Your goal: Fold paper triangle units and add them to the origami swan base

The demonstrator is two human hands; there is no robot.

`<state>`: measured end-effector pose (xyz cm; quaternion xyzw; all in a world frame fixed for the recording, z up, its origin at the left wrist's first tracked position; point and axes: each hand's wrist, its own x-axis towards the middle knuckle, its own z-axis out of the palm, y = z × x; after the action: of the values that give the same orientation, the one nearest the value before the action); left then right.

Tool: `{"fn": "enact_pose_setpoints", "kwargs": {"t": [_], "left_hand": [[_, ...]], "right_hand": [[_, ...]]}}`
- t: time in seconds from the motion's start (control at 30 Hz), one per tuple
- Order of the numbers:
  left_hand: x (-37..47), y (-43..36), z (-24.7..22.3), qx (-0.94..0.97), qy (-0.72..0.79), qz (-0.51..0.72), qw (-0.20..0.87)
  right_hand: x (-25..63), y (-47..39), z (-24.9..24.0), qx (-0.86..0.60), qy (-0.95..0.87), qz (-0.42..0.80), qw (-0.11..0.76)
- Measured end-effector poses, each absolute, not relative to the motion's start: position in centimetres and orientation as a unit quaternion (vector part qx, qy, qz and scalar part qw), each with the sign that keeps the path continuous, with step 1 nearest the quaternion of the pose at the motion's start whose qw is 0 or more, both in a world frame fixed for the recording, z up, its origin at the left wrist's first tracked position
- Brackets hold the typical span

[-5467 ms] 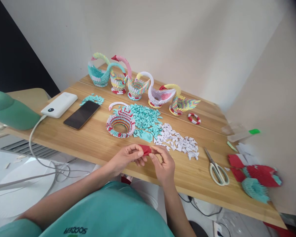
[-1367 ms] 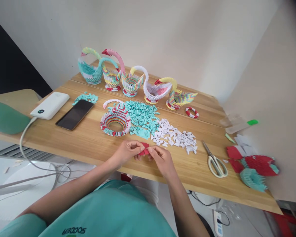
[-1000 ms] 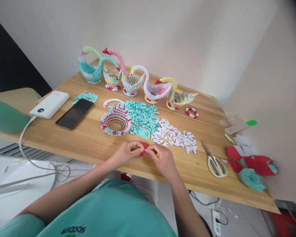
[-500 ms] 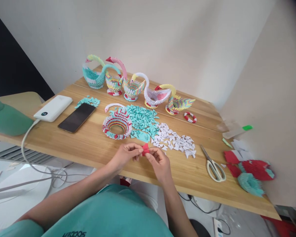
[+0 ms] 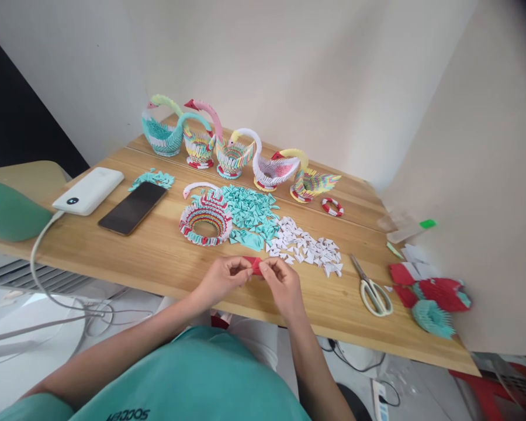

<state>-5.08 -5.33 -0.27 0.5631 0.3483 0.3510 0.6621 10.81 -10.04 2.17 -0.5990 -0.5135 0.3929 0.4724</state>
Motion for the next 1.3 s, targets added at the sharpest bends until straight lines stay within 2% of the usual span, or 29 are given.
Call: {"fn": "enact_pose_setpoints", "kwargs": {"t": [0.47,1.1,1.3], "left_hand": [[-4.9,-5.3,0.4,0.411,0.332,0.334,0.781],[-4.7,-5.7,-0.2,0.353,0.321,0.376,0.794],[-4.7,-5.7,-0.2,0.374,0.333,0.371,0.782]], "right_hand": [[9.8,-9.6,1.8,-0.605,-0.479,0.386,0.506],[9.6,-9.2,1.3,-0.586,-0.48,0.387,0.525],[9.7,-9.0,0.9,-0.602,-0.503,0.336,0.521]]}}
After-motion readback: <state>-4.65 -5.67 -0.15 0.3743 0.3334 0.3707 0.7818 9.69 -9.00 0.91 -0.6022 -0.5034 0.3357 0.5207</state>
